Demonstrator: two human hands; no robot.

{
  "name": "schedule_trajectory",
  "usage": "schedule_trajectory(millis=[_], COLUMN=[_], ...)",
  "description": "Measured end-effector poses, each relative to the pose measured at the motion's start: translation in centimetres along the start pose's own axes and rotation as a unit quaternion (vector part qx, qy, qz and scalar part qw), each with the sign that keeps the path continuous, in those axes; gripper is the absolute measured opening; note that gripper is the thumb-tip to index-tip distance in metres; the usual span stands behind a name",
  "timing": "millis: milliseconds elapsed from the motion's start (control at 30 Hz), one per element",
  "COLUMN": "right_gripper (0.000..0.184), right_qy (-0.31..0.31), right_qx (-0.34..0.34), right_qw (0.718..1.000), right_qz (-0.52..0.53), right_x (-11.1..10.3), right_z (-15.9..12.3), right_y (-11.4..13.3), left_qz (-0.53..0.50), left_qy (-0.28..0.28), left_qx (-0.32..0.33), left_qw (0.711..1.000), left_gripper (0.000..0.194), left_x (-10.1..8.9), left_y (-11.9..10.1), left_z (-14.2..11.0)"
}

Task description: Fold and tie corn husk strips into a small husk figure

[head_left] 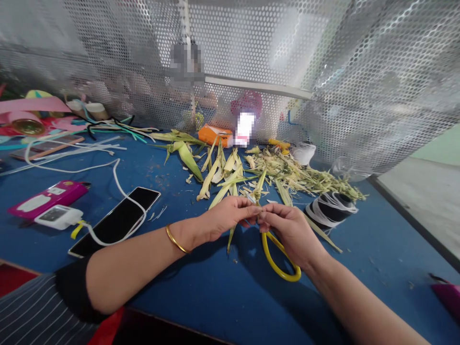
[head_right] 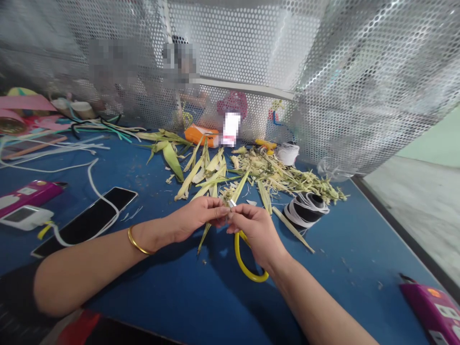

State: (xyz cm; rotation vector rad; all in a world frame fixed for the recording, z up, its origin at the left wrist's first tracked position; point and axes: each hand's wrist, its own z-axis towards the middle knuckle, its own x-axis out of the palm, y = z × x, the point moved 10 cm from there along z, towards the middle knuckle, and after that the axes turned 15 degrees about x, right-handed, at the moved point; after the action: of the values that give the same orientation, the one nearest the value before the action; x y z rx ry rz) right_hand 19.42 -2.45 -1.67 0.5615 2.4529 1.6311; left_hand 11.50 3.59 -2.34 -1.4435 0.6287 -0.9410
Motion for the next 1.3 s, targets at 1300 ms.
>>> schedule_trajectory(millis=[1300], right_gripper=[0.022], right_qy=[-0.073], right_qx=[-0.113], right_qw=[0.977], right_qz=[-0.168], right_x=[-0.7], right_z=[-0.3], right_y=[1.5], left_qz=[0.039], left_qy=[-0.076], left_qx=[0.019], left_qw=[0.996], left_gripper=[0.013], left_x=[-1.6], left_y=[-0.3], left_z=[0.1])
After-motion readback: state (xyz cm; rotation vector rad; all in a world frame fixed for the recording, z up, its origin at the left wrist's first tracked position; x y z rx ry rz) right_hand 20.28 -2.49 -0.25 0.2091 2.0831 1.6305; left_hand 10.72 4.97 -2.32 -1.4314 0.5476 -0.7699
